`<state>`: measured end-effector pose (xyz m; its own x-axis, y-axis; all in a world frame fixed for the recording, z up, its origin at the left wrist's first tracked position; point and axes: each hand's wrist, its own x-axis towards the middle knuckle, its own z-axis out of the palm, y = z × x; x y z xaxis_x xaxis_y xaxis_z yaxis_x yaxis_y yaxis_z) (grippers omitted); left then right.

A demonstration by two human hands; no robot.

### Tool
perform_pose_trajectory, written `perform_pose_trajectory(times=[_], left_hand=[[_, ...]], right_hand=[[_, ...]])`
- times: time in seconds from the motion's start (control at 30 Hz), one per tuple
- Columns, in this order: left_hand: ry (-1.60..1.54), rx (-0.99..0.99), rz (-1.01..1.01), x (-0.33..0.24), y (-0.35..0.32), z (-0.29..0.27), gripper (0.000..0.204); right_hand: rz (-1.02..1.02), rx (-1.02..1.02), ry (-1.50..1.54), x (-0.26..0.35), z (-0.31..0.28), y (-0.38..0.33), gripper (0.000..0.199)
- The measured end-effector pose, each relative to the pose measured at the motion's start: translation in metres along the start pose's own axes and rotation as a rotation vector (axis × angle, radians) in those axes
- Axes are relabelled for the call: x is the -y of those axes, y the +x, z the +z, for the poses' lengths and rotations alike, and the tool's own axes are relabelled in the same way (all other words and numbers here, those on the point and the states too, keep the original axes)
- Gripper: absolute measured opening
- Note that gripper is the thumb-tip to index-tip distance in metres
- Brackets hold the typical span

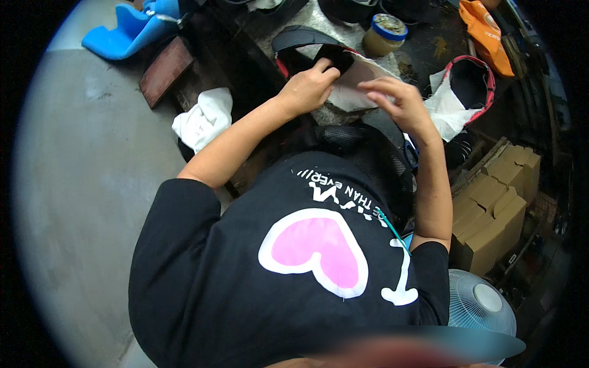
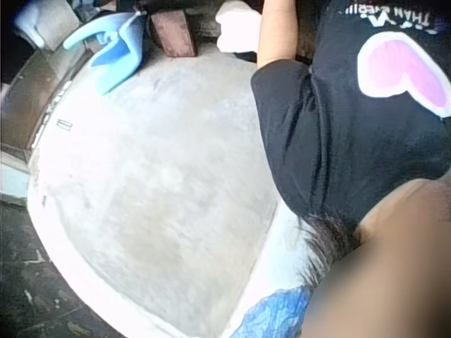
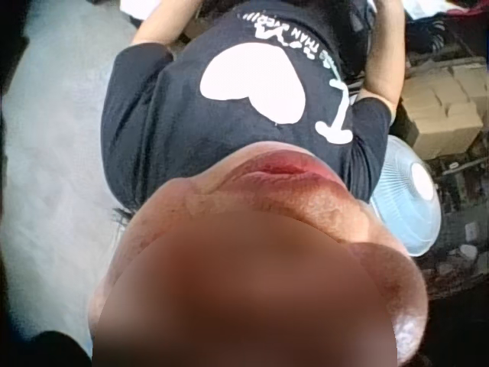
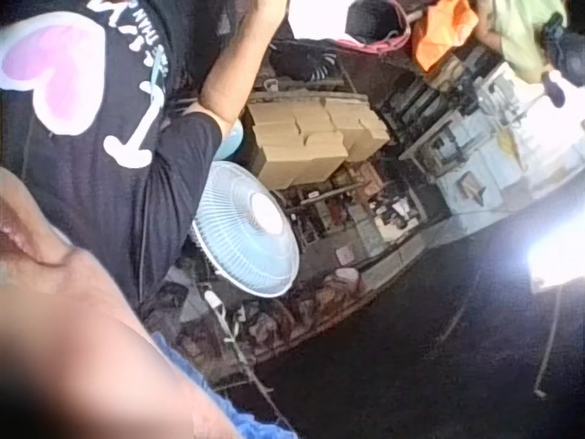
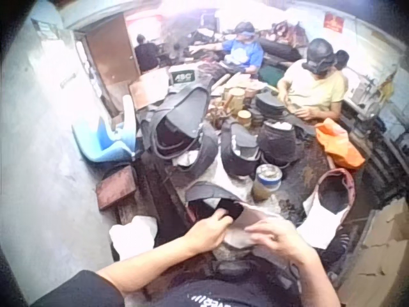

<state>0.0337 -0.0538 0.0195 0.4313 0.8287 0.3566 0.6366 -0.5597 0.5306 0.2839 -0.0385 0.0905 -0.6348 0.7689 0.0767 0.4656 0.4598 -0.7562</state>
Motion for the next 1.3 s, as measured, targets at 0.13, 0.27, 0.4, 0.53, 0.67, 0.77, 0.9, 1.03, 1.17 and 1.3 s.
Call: perform_pose_trajectory(times=[0.13, 0.27, 0.4, 0.53, 0.67, 0.77, 0.9, 1.03, 1.17, 1.3], left_hand=[[-0.034, -0.138, 0.07, -0.009, 0.033, -0.01, 0.024], [0.137, -0.339, 0.274, -0.018, 0.077, -0.011, 0.032], [0.302, -0.425, 0.241, -0.018, 0.129, 0.0, 0.044], [0.346, -0.033, 0.106, -0.005, 0.158, 0.018, 0.052], [0.082, -0.11, 0.024, 0.01, 0.164, 0.027, 0.038], [0.046, -0.219, 0.06, 0.014, 0.165, 0.028, 0.031], [-0.037, -0.198, -0.024, 0.011, 0.166, 0.027, 0.042], [-0.057, -0.333, 0.032, 0.013, 0.159, 0.015, 0.042], [0.057, -0.367, 0.103, 0.027, 0.127, -0.01, 0.031], [0.35, 0.28, -0.154, 0.038, 0.073, -0.01, 0.018]], right_hand=[[0.161, -0.42, -0.076, -0.012, -0.04, -0.005, 0.022], [0.257, -0.461, -0.318, -0.037, -0.047, 0.003, 0.025], [0.301, -0.443, -0.405, -0.052, -0.037, 0.017, 0.032], [0.253, -0.448, -0.484, -0.055, -0.034, 0.025, 0.034], [0.318, -0.431, -0.689, -0.063, -0.033, 0.032, 0.039], [0.331, -0.435, -0.785, -0.073, -0.025, 0.044, 0.038], [0.292, -0.421, -0.938, -0.081, -0.018, 0.058, 0.035], [0.197, -0.508, -1.026, -0.078, -0.021, 0.051, 0.032], [0.205, -0.451, -1.007, -0.063, -0.025, 0.038, 0.03], [0.063, -0.589, -0.806, -0.029, -0.019, 0.035, 0.026]])
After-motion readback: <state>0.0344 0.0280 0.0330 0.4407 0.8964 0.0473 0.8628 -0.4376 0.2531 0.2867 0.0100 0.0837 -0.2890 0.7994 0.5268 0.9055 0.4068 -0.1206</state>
